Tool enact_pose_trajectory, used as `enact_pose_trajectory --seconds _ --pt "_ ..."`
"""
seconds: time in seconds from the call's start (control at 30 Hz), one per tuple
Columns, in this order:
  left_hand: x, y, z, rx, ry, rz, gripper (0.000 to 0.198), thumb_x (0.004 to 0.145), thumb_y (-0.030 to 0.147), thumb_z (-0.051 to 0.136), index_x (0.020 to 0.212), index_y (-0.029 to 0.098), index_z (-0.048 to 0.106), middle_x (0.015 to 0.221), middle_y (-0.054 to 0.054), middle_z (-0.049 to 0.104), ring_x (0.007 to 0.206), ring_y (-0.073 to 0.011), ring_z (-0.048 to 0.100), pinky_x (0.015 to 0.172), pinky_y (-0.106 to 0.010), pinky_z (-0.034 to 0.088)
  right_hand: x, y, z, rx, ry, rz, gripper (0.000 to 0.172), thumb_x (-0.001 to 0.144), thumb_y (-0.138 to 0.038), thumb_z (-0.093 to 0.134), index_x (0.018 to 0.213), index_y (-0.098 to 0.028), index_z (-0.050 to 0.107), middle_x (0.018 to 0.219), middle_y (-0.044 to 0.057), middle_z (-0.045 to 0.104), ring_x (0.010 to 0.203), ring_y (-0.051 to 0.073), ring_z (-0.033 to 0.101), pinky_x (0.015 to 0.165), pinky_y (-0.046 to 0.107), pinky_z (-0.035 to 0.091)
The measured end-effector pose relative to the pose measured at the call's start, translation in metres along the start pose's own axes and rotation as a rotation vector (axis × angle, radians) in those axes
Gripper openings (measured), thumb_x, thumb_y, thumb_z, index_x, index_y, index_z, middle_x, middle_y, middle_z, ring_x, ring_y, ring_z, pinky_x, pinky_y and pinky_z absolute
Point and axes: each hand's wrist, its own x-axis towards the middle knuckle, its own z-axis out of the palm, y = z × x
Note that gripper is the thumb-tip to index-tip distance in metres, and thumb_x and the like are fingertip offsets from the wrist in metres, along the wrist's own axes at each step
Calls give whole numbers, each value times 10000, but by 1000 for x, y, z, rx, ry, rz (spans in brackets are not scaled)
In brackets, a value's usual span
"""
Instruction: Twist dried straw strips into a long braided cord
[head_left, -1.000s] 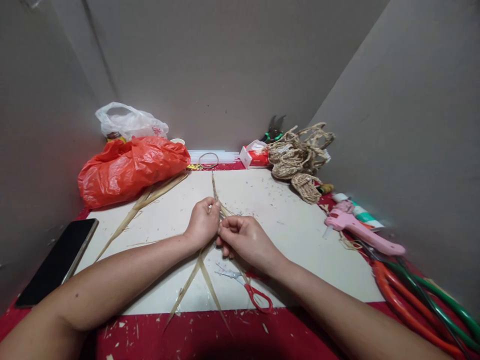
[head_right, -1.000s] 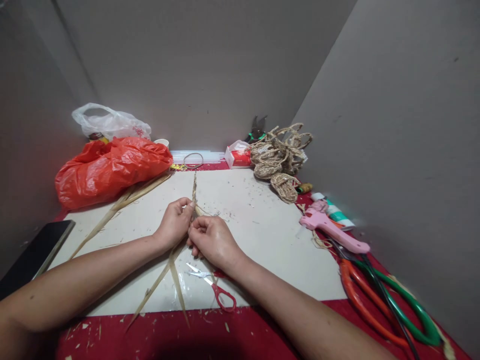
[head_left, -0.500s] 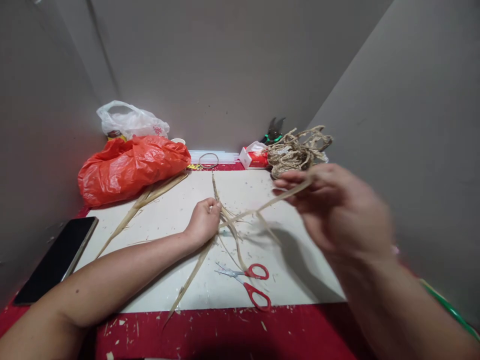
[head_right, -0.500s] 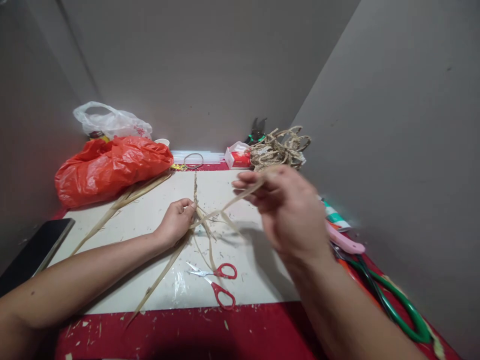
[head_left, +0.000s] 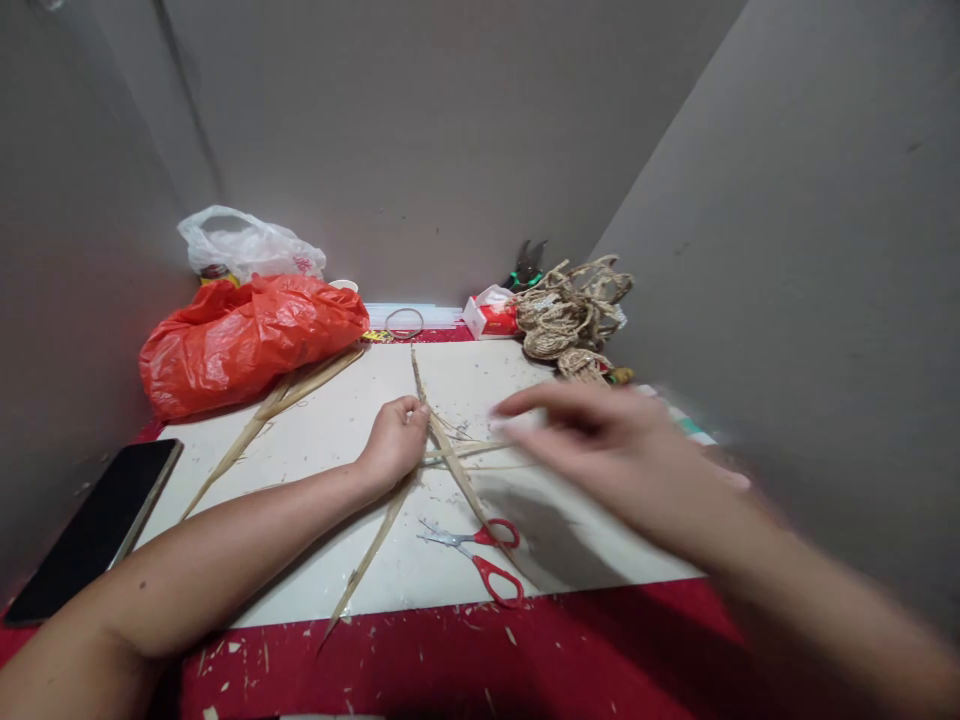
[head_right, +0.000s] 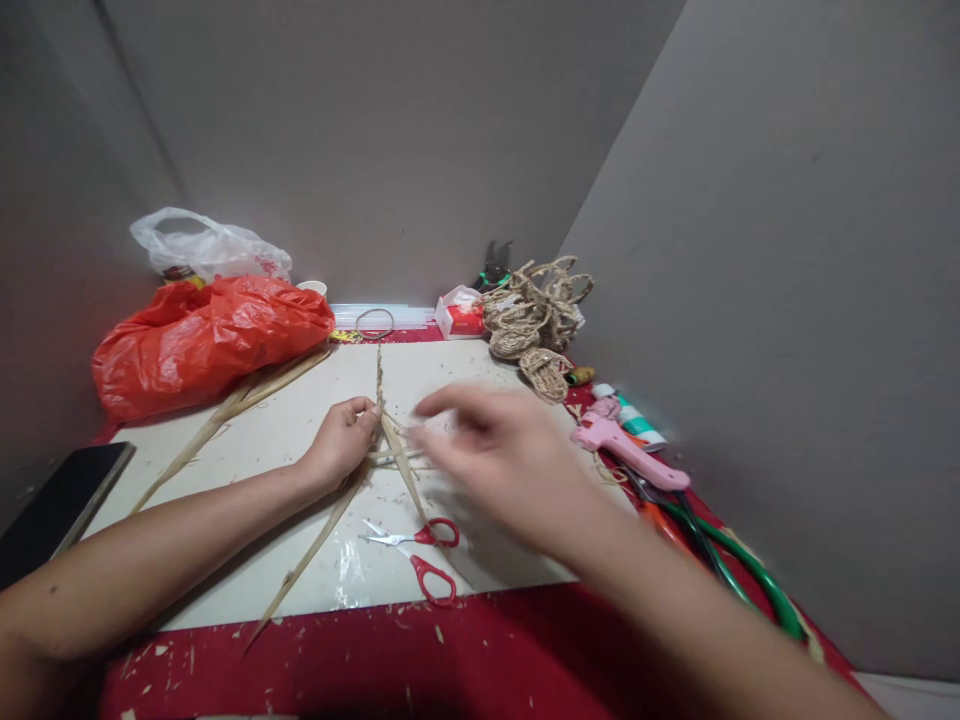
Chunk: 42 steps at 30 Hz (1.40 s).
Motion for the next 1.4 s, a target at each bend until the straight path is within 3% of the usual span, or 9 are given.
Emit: enact_pose_trajectory --seconds 0.1,0.23,0.5,0.6,0.73,0.87,1.03,1.2,1.4 --pt "-1 2 0 -44 -9 -17 228 797 324 475 631 169 450 447 67 396 425 -67 338 467 -195 250 -2 -10 47 -161 -289 -24 274 776 -372 592 937 -160 659 739 72 677 659 194 620 584 286 447" --pt "-2 5 0 -79 -19 -71 208 799 293 479 635 168 454 415 80 372 386 -53 289 449 -189 237 -2 -16 84 -350 -335 7 367 806 -435 505 971 -125 611 790 130 690 714 260 644 613 330 426" --pt "-1 19 -7 -210 -158 -258 227 804 254 482 599 165 442 419 57 437 319 -39 287 369 -188 186 -3 -35 84 -404 -497 40 264 830 -151 375 965 -99 596 816 152 680 717 234 645 611 306 394" --pt "2 21 -11 -229 -213 -291 200 797 241 487 616 164 450 424 65 425 291 -25 219 341 -190 129 -16 -56 83 -244 -658 -4 218 790 -183 425 875 -136 620 823 123 682 725 218 636 578 271 378" --pt "5 19 -13 -235 -255 -300 172 782 232 499 630 167 455 422 78 387 285 -20 180 329 -192 107 -26 -89 73 -62 -827 -245 288 788 -364 484 905 -146 631 783 106 677 687 224 615 538 269 365" --pt "5 20 -13 -252 -248 -312 179 769 210 510 609 166 443 399 86 339 294 -22 190 340 -194 99 -12 -83 50 55 -686 -204 327 870 -354 389 824 -140 632 709 80 650 633 172 575 573 263 383" --pt "4 22 -14 -269 -268 -305 189 752 208 533 589 159 450 396 83 325 306 -22 204 352 -202 96 25 -20 23 378 -207 19 241 868 -273 385 981 -150 559 671 19 613 593 116 520 580 233 396" --pt "4 21 -13 -281 -263 -328 174 752 219 535 608 170 451 388 96 279 304 -23 172 354 -205 65 51 18 25 678 -182 225 231 770 -391 539 811 -171 481 686 24 641 500 88 457 479 210 369" --pt "5 20 -11 -317 -260 -321 165 753 210 537 611 160 469 386 98 268 307 -18 172 348 -201 65 43 27 55 618 -109 298 249 645 -376 619 632 -131 572 575 -9 532 520 88 430 517 225 347"
